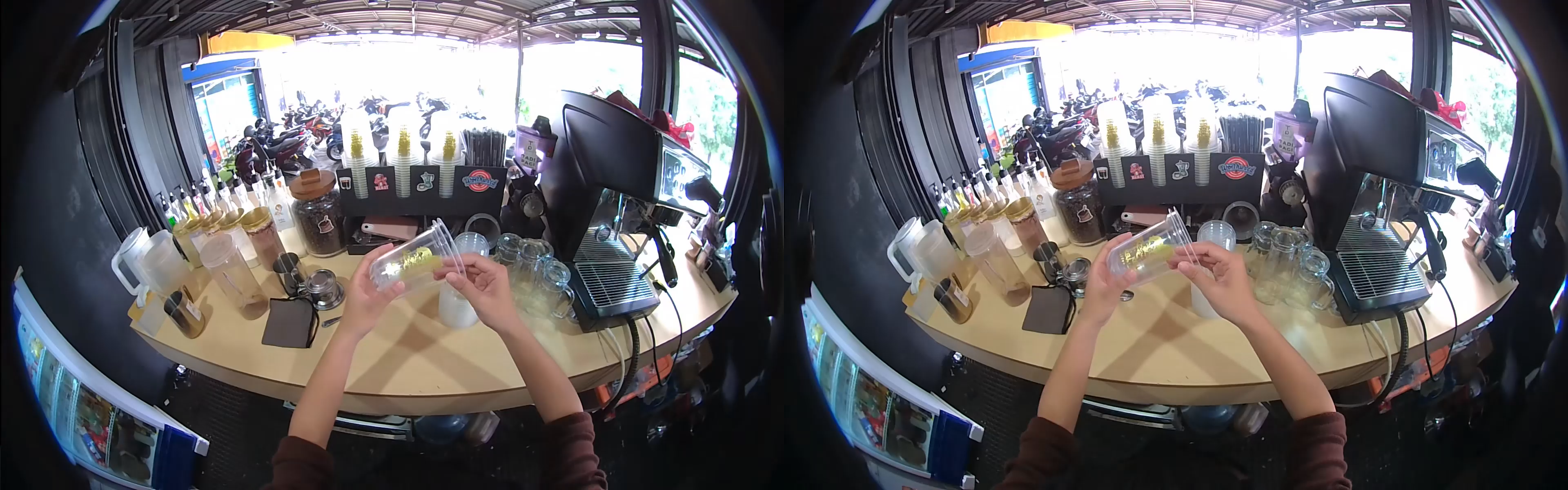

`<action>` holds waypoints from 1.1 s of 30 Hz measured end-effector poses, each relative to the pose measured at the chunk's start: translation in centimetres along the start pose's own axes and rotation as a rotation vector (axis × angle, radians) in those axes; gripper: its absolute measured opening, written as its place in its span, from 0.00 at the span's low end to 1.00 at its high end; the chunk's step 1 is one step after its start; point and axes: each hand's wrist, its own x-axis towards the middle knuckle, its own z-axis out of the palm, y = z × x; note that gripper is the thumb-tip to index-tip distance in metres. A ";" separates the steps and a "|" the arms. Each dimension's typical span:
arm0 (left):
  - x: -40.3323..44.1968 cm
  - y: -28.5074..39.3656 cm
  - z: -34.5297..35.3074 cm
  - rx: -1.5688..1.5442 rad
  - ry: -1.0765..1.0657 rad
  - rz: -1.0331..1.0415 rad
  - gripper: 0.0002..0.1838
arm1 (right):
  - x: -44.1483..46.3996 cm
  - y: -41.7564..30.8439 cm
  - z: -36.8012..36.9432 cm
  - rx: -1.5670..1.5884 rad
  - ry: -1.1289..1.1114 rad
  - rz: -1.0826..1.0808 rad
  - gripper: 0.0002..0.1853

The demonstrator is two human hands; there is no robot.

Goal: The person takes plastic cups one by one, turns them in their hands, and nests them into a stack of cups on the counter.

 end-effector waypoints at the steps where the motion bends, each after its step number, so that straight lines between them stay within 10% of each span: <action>1: 0.0 0.1 -0.1 -0.011 -0.037 -0.089 0.38 | -0.2 -0.1 -0.1 -0.007 -0.020 0.006 0.14; 33: 0.9 -0.7 2.2 -0.166 0.016 0.091 0.40 | -2.0 0.0 0.7 0.315 0.039 0.186 0.17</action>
